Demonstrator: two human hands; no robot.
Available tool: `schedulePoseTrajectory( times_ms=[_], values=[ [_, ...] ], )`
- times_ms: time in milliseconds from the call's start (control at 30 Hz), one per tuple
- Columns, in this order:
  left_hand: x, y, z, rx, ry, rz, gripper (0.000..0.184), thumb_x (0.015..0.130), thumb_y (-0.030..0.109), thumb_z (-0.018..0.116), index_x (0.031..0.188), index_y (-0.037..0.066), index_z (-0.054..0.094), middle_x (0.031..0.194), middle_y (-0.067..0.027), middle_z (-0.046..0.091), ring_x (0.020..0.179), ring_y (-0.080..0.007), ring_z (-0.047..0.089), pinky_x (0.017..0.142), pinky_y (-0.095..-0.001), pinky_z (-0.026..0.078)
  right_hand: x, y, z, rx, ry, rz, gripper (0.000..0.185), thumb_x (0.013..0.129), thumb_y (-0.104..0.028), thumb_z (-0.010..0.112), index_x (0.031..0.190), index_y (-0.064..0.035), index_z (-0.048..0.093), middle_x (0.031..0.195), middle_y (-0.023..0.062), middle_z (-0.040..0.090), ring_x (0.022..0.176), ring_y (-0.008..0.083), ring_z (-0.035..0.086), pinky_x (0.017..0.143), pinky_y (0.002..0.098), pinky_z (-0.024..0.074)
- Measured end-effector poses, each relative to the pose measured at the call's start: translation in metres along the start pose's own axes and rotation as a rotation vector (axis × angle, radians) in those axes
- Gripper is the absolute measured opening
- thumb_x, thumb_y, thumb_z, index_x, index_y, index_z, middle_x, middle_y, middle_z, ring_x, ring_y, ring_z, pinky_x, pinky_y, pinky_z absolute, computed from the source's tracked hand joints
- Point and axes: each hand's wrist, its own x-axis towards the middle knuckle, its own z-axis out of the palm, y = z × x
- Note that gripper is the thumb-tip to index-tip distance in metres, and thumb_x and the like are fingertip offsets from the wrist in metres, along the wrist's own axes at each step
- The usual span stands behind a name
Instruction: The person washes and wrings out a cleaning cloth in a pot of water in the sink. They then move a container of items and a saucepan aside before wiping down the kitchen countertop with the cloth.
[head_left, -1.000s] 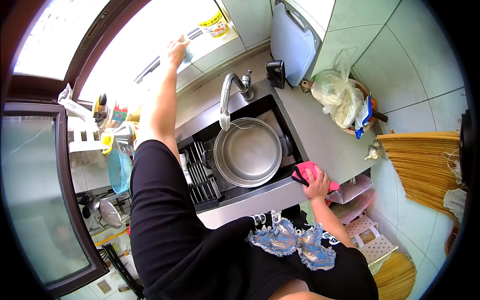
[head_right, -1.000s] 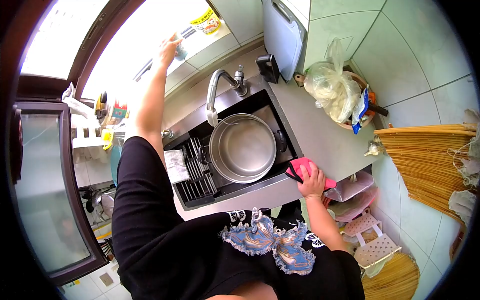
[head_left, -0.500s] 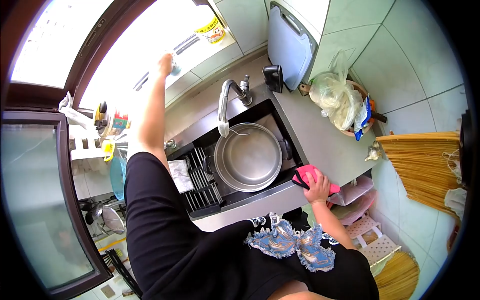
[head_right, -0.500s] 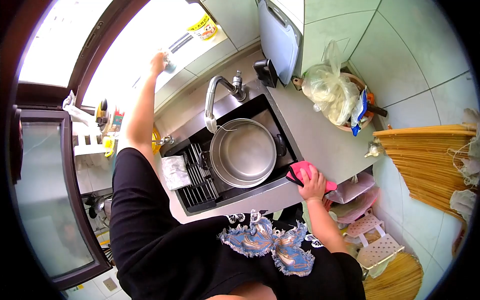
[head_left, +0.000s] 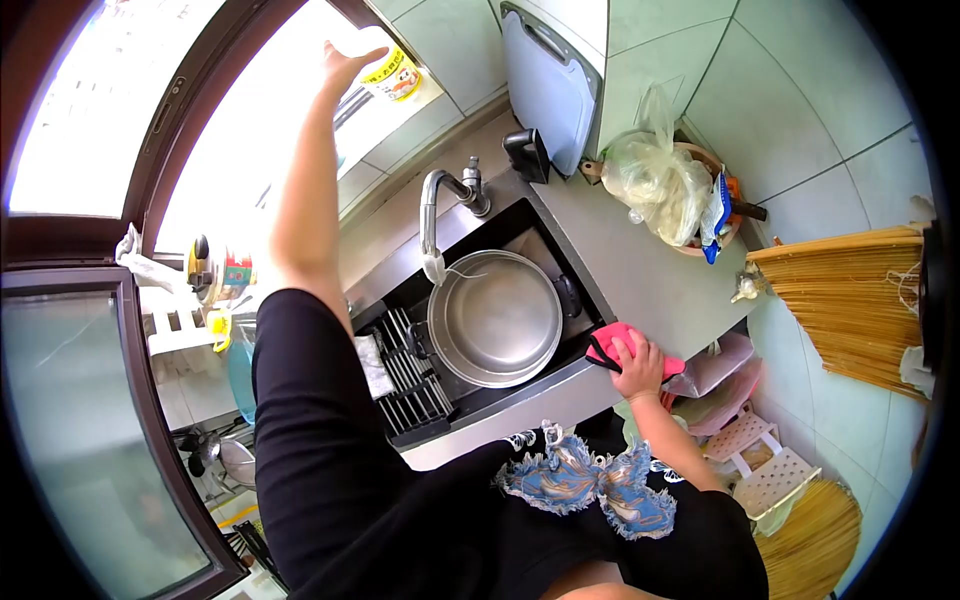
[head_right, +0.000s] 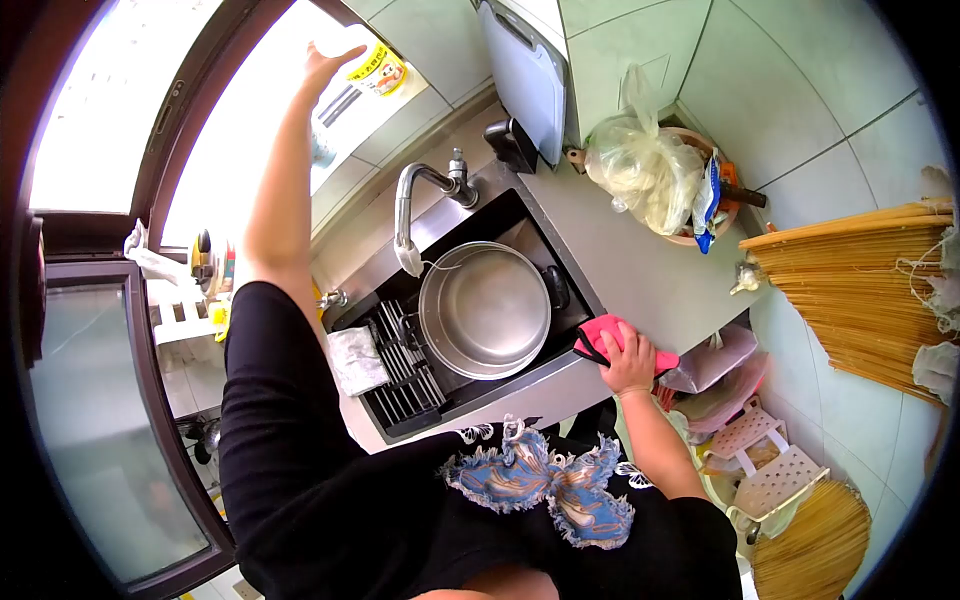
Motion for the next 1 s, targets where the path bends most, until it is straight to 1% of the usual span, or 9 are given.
schedulePoseTrajectory(
  times_ms=[33, 200, 400, 533, 567, 667, 833, 933, 1000],
  values=[
    [0.007, 0.007, 0.008, -0.060, -0.115, -0.088, 0.137, 0.061, 0.063, 0.091, 0.157, -0.007, 0.022, 0.149, -0.0295, 0.048, 0.135, -0.0402, 0.052, 0.113, -0.0417, 0.047, 0.000, 0.001, 0.001, 0.005, -0.007, 0.002, 0.077, 0.055, -0.028, 0.089, 0.126, -0.0299, 0.060, 0.135, 0.0047, 0.056, 0.106, 0.0335, 0.056, 0.088, 0.0480, 0.0490],
    [0.010, 0.009, 0.044, -0.043, 0.092, -0.060, 0.123, 0.058, 0.049, 0.097, 0.146, -0.011, 0.035, 0.137, -0.0308, 0.056, 0.124, -0.0376, 0.062, 0.105, -0.0404, 0.053, 0.000, 0.001, 0.000, 0.011, -0.025, 0.005, 0.079, 0.053, -0.027, 0.090, 0.126, -0.0300, 0.060, 0.135, 0.0046, 0.055, 0.108, 0.0336, 0.055, 0.089, 0.0486, 0.0490],
    [0.000, -0.020, 0.031, 0.106, 0.158, -0.157, 0.083, 0.063, 0.052, 0.095, 0.103, -0.012, 0.062, 0.090, -0.0169, 0.072, 0.077, -0.0200, 0.070, 0.067, -0.0321, 0.056, 0.000, 0.001, 0.002, 0.002, -0.005, -0.007, 0.080, 0.053, -0.027, 0.089, 0.128, -0.0303, 0.060, 0.136, 0.0049, 0.054, 0.109, 0.0334, 0.055, 0.089, 0.0488, 0.0490],
    [-0.001, -0.064, 0.020, 0.101, 0.115, -0.227, 0.066, 0.061, 0.055, 0.095, 0.072, -0.004, 0.070, 0.078, -0.0175, 0.073, 0.064, -0.0222, 0.068, 0.060, -0.0362, 0.054, 0.000, 0.003, 0.002, 0.000, -0.028, -0.004, 0.081, 0.053, -0.028, 0.090, 0.128, -0.0307, 0.060, 0.136, 0.0048, 0.055, 0.107, 0.0331, 0.056, 0.087, 0.0483, 0.0491],
    [-0.002, -0.074, 0.014, 0.103, 0.117, -0.228, 0.066, 0.061, 0.055, 0.095, 0.072, -0.004, 0.070, 0.078, -0.0175, 0.073, 0.064, -0.0222, 0.068, 0.060, -0.0362, 0.054, 0.001, 0.002, 0.000, 0.002, -0.035, -0.006, 0.082, 0.053, -0.028, 0.090, 0.128, -0.0307, 0.060, 0.136, 0.0049, 0.055, 0.107, 0.0329, 0.056, 0.087, 0.0482, 0.0491],
    [-0.008, -0.081, -0.007, 0.116, -0.065, -0.331, 0.097, 0.056, 0.048, 0.099, 0.117, -0.016, 0.057, 0.110, -0.0268, 0.071, 0.091, -0.0253, 0.074, 0.078, -0.0356, 0.060, 0.001, 0.002, 0.000, 0.005, -0.035, -0.003, 0.082, 0.052, -0.028, 0.090, 0.129, -0.0310, 0.060, 0.136, 0.0048, 0.055, 0.106, 0.0328, 0.056, 0.086, 0.0480, 0.0492],
    [-0.018, -0.075, 0.002, 0.107, 0.087, -0.240, 0.133, 0.058, 0.048, 0.098, 0.153, -0.011, 0.027, 0.132, -0.0350, 0.059, 0.127, -0.0358, 0.061, 0.107, -0.0402, 0.050, 0.001, 0.002, 0.000, -0.006, -0.013, 0.001, 0.083, 0.052, -0.028, 0.090, 0.129, -0.0310, 0.060, 0.136, 0.0040, 0.055, 0.105, 0.0323, 0.056, 0.086, 0.0471, 0.0491],
    [-0.035, -0.049, 0.006, 0.434, 0.295, -0.240, 0.124, 0.063, 0.057, 0.093, 0.152, -0.006, 0.034, 0.135, -0.0372, 0.055, 0.135, -0.0362, 0.053, 0.111, -0.0428, 0.046, 0.001, 0.000, -0.004, 0.011, -0.025, 0.007, 0.083, 0.051, -0.027, 0.090, 0.129, -0.0309, 0.061, 0.136, 0.0037, 0.055, 0.105, 0.0319, 0.056, 0.085, 0.0466, 0.0488],
    [-0.073, 0.017, -0.008, 0.448, 0.401, -0.058, 0.109, 0.073, 0.041, 0.091, 0.155, 0.000, 0.033, 0.141, -0.0333, 0.053, 0.135, -0.0416, 0.051, 0.110, -0.0443, 0.047, 0.001, 0.002, -0.003, 0.024, -0.029, 0.017, 0.083, 0.051, -0.027, 0.090, 0.129, -0.0307, 0.061, 0.135, 0.0036, 0.055, 0.104, 0.0317, 0.056, 0.085, 0.0465, 0.0487]
  ],
)
